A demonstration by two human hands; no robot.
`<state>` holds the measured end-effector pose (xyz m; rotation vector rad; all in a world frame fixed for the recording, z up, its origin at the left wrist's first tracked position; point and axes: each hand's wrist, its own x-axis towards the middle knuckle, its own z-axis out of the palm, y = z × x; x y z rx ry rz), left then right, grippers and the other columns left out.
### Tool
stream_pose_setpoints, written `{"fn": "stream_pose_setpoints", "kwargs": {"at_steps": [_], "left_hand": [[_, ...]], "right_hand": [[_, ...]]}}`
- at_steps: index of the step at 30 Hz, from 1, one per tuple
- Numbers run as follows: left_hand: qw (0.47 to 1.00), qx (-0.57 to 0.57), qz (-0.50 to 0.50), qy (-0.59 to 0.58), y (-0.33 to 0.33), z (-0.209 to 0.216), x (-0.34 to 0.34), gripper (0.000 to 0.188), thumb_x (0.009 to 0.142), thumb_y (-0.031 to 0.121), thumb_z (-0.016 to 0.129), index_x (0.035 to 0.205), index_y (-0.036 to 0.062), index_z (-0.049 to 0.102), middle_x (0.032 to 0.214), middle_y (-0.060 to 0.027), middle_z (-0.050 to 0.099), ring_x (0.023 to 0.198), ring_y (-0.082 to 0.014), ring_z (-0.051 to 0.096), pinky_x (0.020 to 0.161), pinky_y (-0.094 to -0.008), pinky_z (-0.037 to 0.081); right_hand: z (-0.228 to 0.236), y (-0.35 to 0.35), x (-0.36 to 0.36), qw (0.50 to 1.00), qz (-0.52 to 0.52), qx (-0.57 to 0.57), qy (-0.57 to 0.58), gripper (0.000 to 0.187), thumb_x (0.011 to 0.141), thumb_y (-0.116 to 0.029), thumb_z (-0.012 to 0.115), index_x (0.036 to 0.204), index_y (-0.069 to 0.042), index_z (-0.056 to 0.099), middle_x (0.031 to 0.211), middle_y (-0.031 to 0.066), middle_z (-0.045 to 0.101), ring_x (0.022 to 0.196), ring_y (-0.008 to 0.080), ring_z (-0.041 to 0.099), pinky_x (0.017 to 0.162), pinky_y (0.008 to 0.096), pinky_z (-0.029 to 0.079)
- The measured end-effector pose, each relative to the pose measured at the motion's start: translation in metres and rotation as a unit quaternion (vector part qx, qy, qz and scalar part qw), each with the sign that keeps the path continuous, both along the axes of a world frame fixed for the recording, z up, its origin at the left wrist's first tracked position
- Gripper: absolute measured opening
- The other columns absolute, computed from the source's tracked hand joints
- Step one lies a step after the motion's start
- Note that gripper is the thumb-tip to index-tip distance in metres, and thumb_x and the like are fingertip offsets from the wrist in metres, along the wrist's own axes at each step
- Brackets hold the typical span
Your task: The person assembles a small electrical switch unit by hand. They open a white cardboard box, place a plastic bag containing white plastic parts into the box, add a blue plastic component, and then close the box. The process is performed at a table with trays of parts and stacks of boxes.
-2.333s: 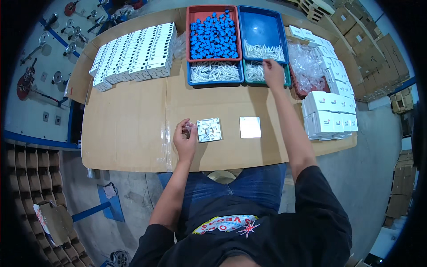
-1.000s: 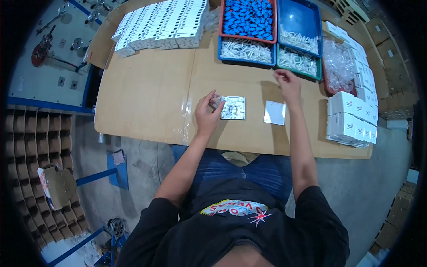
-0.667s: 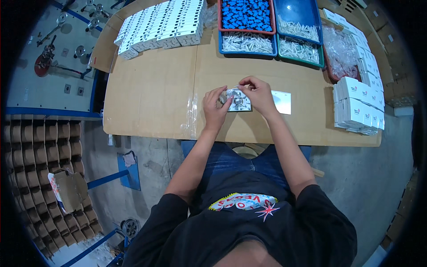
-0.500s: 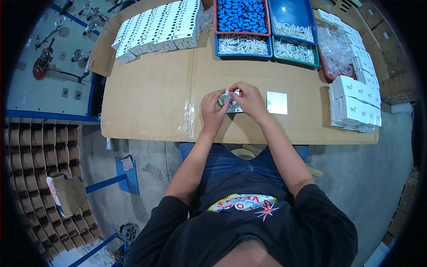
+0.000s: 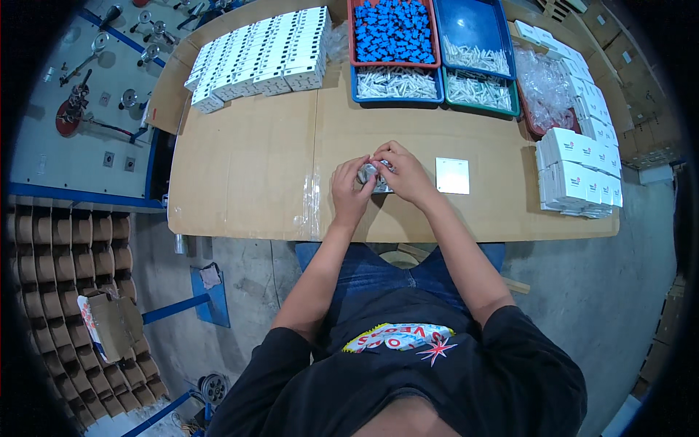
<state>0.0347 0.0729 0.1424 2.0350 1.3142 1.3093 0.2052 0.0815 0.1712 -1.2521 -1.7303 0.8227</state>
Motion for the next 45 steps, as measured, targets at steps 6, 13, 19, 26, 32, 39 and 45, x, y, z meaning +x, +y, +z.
{"fn": "stream_pose_setpoints", "kwargs": {"at_steps": [6,13,19,26,32,39,45], "left_hand": [[0.995,-0.050,0.031,-0.079,0.003,-0.006,-0.001,0.038,0.082,0.011,0.080,0.119,0.0043,0.071,0.111,-0.0099,0.072,0.098,-0.0243,0.067,0.090,-0.0370,0.050],[0.987,-0.108,0.028,-0.111,0.006,-0.008,-0.001,0.036,0.086,0.010,0.080,0.120,0.0009,0.071,0.105,-0.0077,0.070,0.091,-0.0164,0.064,0.085,-0.0305,0.052],[0.987,-0.112,0.039,-0.110,0.006,-0.006,0.001,0.036,0.086,0.010,0.081,0.119,-0.0001,0.070,0.103,-0.0074,0.070,0.091,-0.0154,0.062,0.084,-0.0295,0.052],[0.989,-0.101,0.049,-0.097,0.008,-0.006,0.001,0.034,0.085,0.015,0.081,0.114,0.0017,0.072,0.098,-0.0088,0.069,0.088,-0.0208,0.065,0.082,-0.0347,0.052],[0.990,-0.084,0.051,-0.105,0.007,-0.002,0.002,0.034,0.085,0.013,0.081,0.115,0.0007,0.071,0.098,-0.0101,0.068,0.089,-0.0219,0.065,0.083,-0.0345,0.053],[0.987,-0.102,0.048,-0.113,0.008,0.000,0.003,0.034,0.084,0.012,0.082,0.114,0.0013,0.071,0.098,-0.0096,0.069,0.089,-0.0205,0.065,0.083,-0.0334,0.053],[0.985,-0.127,0.056,-0.099,0.006,-0.008,0.000,0.036,0.086,0.014,0.083,0.117,0.0021,0.072,0.100,-0.0057,0.071,0.091,-0.0141,0.064,0.083,-0.0287,0.050]], "right_hand": [[0.000,0.003,-0.001,1.000,-0.004,-0.010,0.017,0.016,0.096,-0.015,0.065,0.099,0.000,0.070,0.101,0.0133,0.065,0.090,0.0316,0.067,0.079,0.0390,0.053],[-0.006,0.057,0.026,0.997,-0.074,-0.012,-0.021,0.019,0.094,-0.019,0.068,0.101,-0.002,0.073,0.094,0.0153,0.072,0.080,0.0317,0.069,0.073,0.0398,0.054],[-0.016,0.134,0.060,0.969,-0.192,0.073,-0.136,0.016,0.091,-0.020,0.068,0.099,-0.008,0.073,0.095,0.0140,0.074,0.087,0.0329,0.072,0.075,0.0442,0.055],[-0.015,0.179,0.065,0.946,-0.199,0.006,-0.256,0.019,0.088,-0.022,0.071,0.104,-0.012,0.072,0.095,0.0101,0.075,0.092,0.0317,0.072,0.077,0.0468,0.056],[-0.014,0.185,0.063,0.943,-0.186,-0.027,-0.275,0.024,0.087,-0.022,0.071,0.110,-0.013,0.073,0.096,0.0103,0.076,0.094,0.0326,0.072,0.079,0.0485,0.056],[-0.017,0.169,0.075,0.966,-0.190,0.063,-0.161,0.020,0.090,-0.020,0.069,0.106,-0.009,0.073,0.094,0.0119,0.075,0.085,0.0327,0.071,0.075,0.0437,0.055],[-0.008,0.107,0.052,0.989,-0.140,-0.020,0.036,0.019,0.090,-0.015,0.074,0.105,-0.005,0.071,0.087,0.0059,0.072,0.070,0.0124,0.061,0.067,0.0298,0.051]]}}
